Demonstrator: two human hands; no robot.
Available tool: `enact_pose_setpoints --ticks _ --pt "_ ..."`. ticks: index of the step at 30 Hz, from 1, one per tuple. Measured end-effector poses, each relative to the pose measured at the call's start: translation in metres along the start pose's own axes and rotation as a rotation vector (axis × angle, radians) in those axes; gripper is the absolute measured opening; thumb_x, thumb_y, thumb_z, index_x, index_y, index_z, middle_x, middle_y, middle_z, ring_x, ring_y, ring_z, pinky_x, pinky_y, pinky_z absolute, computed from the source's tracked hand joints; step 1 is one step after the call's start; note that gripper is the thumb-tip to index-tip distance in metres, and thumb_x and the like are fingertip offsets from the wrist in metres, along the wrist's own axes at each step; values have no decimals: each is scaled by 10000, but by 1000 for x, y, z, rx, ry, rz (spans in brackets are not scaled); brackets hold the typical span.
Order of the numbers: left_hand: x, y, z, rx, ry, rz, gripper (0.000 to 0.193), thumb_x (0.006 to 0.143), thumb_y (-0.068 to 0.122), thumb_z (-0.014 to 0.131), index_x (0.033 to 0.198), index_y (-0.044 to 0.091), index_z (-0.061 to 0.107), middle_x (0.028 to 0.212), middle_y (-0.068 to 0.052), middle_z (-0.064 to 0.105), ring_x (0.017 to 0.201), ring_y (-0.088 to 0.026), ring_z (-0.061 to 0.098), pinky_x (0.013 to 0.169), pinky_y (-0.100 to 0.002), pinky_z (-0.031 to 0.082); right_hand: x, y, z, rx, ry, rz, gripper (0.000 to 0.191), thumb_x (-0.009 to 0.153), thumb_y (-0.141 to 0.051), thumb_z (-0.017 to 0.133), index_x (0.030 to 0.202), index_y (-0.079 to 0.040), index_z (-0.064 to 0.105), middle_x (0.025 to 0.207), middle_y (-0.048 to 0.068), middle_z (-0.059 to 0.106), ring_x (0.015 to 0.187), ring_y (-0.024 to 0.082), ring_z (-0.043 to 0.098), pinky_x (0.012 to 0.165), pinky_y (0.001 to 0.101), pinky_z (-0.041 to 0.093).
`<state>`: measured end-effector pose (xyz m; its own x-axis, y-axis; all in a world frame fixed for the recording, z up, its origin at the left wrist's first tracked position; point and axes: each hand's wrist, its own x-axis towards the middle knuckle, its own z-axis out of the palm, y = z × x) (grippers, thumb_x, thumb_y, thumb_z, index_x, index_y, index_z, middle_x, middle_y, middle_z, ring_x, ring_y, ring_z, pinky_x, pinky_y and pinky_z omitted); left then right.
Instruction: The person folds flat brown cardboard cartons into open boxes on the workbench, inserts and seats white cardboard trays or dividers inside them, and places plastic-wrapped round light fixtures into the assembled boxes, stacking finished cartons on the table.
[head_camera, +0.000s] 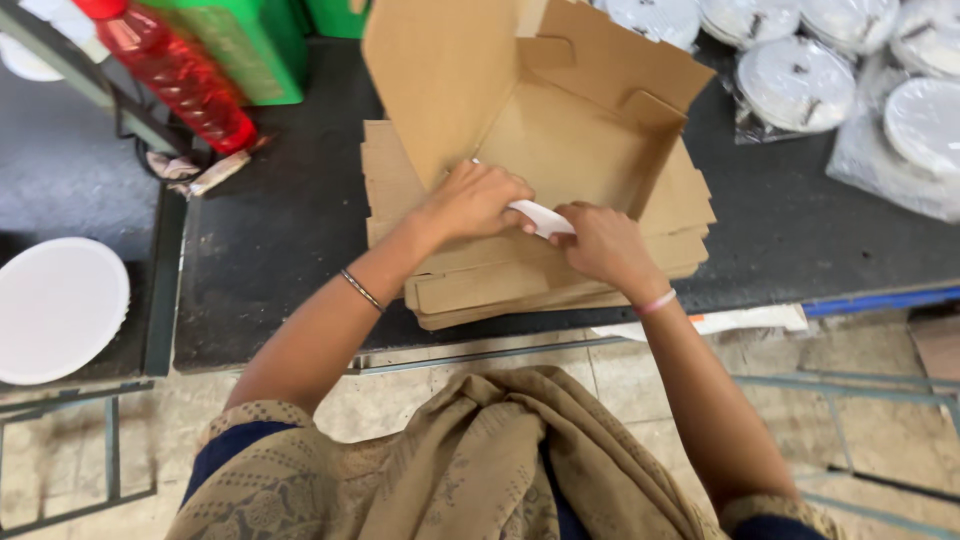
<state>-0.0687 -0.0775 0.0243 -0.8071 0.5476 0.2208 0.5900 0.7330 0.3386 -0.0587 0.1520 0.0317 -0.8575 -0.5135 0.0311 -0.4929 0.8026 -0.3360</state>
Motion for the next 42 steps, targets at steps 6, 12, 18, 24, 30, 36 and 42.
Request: enact_pose_setpoints --ticks 6,12,18,24,30,36,42 --pt "7 -31 7 59 -153 38 212 837 364 757 976 203 761 948 -45 730 945 -273 678 792 -475 490 -6 -22 0 7 9 -52 308 887 -287 716 1098 -64 692 1087 172 694 971 385 677 832 504 538" --pt "-5 -82 -50 591 102 93 161 794 151 687 884 244 783 1066 -7 721 1262 -270 552 1149 -482 367 -24 -36 -43 228 155 -454 264 864 -90 648 1126 -56 663 1248 135 684 1092 354 670 920 449 537" --pt "2 11 -56 176 430 -171 295 879 255 670 1076 42 724 1108 -191 696 1041 -386 618 892 -493 496 -25 28 -101 -207 362 -373 490 770 90 556 1205 -81 702 1266 150 693 1179 373 621 1025 435 457" --pt "-49 116 -19 -36 -152 -337 447 821 417 758 822 -26 704 875 -255 709 879 -428 702 759 -519 559 -31 48 -91 -331 325 -452 109 839 -87 713 916 -144 766 979 40 744 1064 260 691 1054 399 504" --pt "-35 94 -13 124 128 -334 66 790 -39 662 785 -16 723 842 -259 702 787 -424 715 662 -484 574 -49 40 -97 -374 126 -238 117 888 -167 754 993 -122 778 977 64 733 927 281 695 800 410 551" --pt "-33 80 -20 -139 310 -286 104 851 42 663 804 -31 721 785 -252 691 758 -414 698 661 -501 545 -38 31 -104 -320 197 -447 312 782 -124 772 1094 -116 771 1069 53 745 995 281 690 854 424 536" --pt "-43 111 -27 -94 119 -427 583 1027 450 637 763 -64 719 790 -271 675 761 -433 682 724 -508 545 -32 37 -100 -308 119 -506 368 794 -98 745 1156 -153 780 1116 43 753 1044 267 685 892 406 530"
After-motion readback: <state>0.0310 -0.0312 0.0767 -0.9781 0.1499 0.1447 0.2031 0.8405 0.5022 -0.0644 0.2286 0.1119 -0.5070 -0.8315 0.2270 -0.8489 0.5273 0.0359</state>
